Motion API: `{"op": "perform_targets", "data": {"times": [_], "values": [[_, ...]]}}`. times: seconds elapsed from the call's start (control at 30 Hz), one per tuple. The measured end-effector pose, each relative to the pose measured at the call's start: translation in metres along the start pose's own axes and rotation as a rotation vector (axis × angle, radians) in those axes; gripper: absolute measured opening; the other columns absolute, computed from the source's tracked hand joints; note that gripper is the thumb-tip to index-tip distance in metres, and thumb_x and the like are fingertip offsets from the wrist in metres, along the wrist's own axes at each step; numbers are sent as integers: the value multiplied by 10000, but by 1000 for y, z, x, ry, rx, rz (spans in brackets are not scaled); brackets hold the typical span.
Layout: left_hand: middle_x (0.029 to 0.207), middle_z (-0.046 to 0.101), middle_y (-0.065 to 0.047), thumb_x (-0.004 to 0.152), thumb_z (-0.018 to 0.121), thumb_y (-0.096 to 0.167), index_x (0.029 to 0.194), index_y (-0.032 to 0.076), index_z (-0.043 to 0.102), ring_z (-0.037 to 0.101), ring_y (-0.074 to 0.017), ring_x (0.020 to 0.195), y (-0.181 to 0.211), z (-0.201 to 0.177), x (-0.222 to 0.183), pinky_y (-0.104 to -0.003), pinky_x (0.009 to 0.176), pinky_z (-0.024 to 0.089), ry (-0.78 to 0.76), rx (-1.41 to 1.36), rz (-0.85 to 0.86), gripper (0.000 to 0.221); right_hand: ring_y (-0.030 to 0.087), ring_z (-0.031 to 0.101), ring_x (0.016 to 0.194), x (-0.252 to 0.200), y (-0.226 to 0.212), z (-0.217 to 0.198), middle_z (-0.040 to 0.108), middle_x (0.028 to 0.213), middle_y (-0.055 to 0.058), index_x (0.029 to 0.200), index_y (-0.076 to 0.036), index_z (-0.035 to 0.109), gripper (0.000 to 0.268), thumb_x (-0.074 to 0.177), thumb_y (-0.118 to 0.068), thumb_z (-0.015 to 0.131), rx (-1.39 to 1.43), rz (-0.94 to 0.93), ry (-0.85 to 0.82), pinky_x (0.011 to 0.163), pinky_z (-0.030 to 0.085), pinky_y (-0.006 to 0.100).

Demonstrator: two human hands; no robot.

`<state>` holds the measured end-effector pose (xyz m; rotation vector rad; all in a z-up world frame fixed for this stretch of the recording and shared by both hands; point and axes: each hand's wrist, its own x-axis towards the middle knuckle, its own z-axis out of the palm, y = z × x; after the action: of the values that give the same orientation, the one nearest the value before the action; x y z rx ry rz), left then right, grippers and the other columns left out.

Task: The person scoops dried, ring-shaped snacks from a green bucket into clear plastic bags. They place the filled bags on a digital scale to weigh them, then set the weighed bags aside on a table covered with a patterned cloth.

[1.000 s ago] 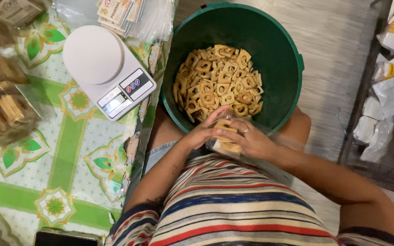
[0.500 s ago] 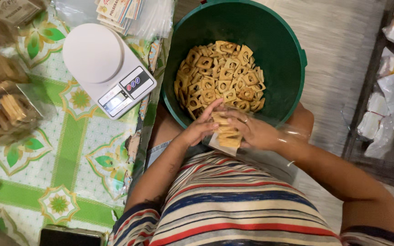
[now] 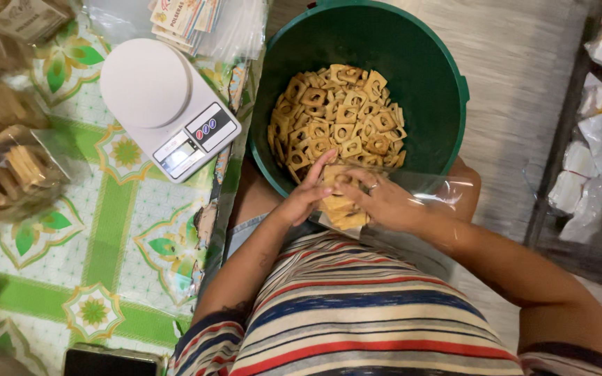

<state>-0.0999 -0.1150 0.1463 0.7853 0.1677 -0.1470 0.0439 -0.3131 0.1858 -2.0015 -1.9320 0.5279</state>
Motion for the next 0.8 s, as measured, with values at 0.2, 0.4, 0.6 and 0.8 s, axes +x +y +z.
{"op": "perform_targets", "data": {"times": [0.2,0.4,0.6,0.8], "values": [[1647,298,-183,924,693,475,1665,233,174,342,-361,1513,-1,-8,2,-513,1238,303,23,-1,-5,937,430,504,1268,-2,-14,-38,416,1461,243,1467,-154,460,862,728,-355,855,37,-79,40,982,515,494],[1624,318,-215,831,728,612,1626,232,226,379,-420,1472,0,-8,1,-610,1154,380,52,-11,13,1014,345,653,1073,-20,-19,-21,506,1320,193,1285,-38,535,765,719,-435,864,165,315,121,911,558,438],[1593,344,-215,791,761,602,1640,195,188,393,-403,1458,-2,-2,-2,-561,1185,369,-8,48,99,1102,222,701,1095,-30,14,19,656,1219,141,1269,-41,564,535,851,-276,804,895,427,53,959,587,379],[1635,306,-185,843,775,517,1665,137,179,311,-356,1540,-18,1,2,-455,1280,274,21,98,120,1084,259,710,1182,-28,17,29,687,1244,148,1282,-32,523,525,882,-247,787,537,500,-12,1006,583,366]]}}
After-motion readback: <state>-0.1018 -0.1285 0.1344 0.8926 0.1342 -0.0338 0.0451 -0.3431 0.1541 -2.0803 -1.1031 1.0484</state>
